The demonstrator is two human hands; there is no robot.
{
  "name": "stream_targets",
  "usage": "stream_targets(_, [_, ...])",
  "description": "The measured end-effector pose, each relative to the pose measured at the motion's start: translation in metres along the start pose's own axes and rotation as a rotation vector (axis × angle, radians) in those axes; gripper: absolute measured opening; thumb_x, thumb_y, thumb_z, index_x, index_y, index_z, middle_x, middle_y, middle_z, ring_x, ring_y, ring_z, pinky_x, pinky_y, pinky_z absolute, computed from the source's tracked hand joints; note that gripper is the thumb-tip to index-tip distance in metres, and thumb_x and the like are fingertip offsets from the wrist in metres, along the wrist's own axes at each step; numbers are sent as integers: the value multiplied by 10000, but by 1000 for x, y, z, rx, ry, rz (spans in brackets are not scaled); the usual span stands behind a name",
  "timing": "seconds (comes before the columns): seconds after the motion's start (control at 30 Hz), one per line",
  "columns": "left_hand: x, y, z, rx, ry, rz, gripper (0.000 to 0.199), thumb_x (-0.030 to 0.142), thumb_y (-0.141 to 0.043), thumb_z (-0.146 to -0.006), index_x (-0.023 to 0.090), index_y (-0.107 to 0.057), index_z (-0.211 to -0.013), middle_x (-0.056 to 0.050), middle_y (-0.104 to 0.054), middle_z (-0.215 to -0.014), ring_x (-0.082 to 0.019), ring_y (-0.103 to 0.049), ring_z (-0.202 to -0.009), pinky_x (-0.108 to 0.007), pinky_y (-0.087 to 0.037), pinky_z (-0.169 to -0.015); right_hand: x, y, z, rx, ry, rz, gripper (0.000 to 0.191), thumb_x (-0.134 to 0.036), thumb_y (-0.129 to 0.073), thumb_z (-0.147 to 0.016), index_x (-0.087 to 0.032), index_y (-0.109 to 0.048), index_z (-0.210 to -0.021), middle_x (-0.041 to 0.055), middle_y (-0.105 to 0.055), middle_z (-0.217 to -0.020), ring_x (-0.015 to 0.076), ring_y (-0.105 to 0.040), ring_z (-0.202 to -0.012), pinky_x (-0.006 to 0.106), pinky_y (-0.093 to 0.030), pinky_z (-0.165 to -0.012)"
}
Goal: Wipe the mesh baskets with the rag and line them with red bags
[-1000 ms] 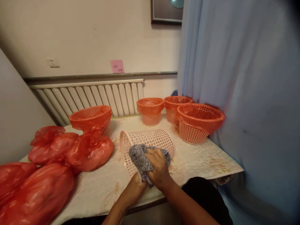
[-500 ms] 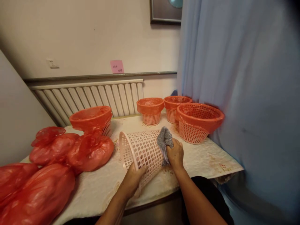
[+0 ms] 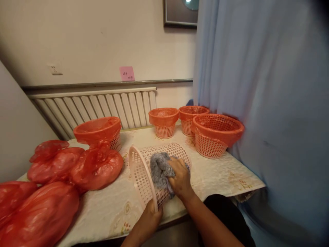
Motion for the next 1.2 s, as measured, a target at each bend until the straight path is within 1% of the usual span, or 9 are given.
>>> stream_targets(0.17, [-20, -2, 12, -41, 64, -24, 386, 256, -560, -819, 180, -659, -1184, -102, -625, -1315, -319, -472, -1303, -483, -233, -1165, 54, 11, -9, 144, -350, 172, 320, -134, -482, -737, -181, -641, -1010, 86, -651, -1029, 248, -513, -954, 385, -412, -881])
stream_targets(0.33, [3, 8, 1, -53, 1, 100, 441, 277, -627, -785, 171, -643, -1213, -97, -625, -1321, -294, -490, -1297, -450, -268, -1161, 64, 10, -8, 176, -506, 217, 319, -164, -480, -746, -160, -638, -1023, 105, -654, -1052, 264, -506, -949, 390, -414, -880])
stream_targets(0.43, [23, 17, -13, 65, -37, 258, 500, 342, -620, -804, 150, -596, -1266, -115, -615, -1331, -294, -515, -1275, -462, -298, -1146, 51, 0, -4, 146, -448, 184, 356, -157, -484, -741, -149, -627, -1068, 116, -643, -1102, 269, -507, -993, 403, -415, -913])
stream_targets(0.53, [31, 22, -22, 123, -53, 340, 499, 359, -607, -824, 130, -586, -1267, -123, -643, -1286, -291, -553, -1230, -458, -331, -1125, 26, -10, 3, 91, -282, 95, 397, -119, -488, -702, -149, -622, -1074, 117, -637, -1120, 267, -512, -1055, 415, -406, -956])
stream_targets(0.7, [27, 15, -17, 118, -43, 192, 402, 235, -619, -754, 129, -649, -1141, -92, -700, -1182, -308, -591, -1138, -450, -393, -1069, -25, -13, 15, 13, 49, -71, 398, -122, -503, -687, -183, -627, -1061, 92, -631, -1143, 263, -535, -1035, 437, -413, -930])
stream_targets(0.83, [21, 9, -4, 51, -42, 75, 319, 212, -538, -799, 152, -682, -1078, -78, -708, -1166, -302, -588, -1130, -424, -423, -1035, -29, -8, 12, -13, 123, -76, 346, -141, -504, -752, -186, -634, -1069, 93, -628, -1156, 254, -540, -1002, 418, -425, -888])
stream_targets(0.93, [10, 8, 8, -22, 16, -7, 342, 223, -515, -827, 177, -687, -1120, -75, -708, -1171, -304, -558, -1192, -432, -378, -1081, 0, -5, 3, 31, 20, -15, 363, -126, -490, -757, -190, -634, -1083, 90, -641, -1131, 254, -529, -1065, 426, -397, -951])
stream_targets(1.07, [-2, 8, 16, -78, 27, -59, 394, 221, -564, -804, 184, -665, -1183, -93, -656, -1273, -311, -481, -1295, -462, -259, -1159, 47, 1, -4, 141, -295, 116, 339, -146, -478, -737, -181, -636, -1035, 93, -650, -1059, 252, -522, -990, 407, -419, -912])
stream_targets(1.2, [10, 15, 4, -40, -14, 90, 475, 242, -616, -780, 177, -615, -1251, -100, -624, -1320, -295, -493, -1292, -463, -279, -1153, 61, 2, -4, 155, -460, 175, 289, -183, -470, -755, -173, -631, -994, 99, -646, -1029, 256, -513, -951, 401, -423, -894])
Point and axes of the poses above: each hand's wrist, its own z-axis away from the middle knuckle, its own y-axis out of the back of the hand, x = y × z, the point moved 1 cm from there along -z, towards the middle knuckle
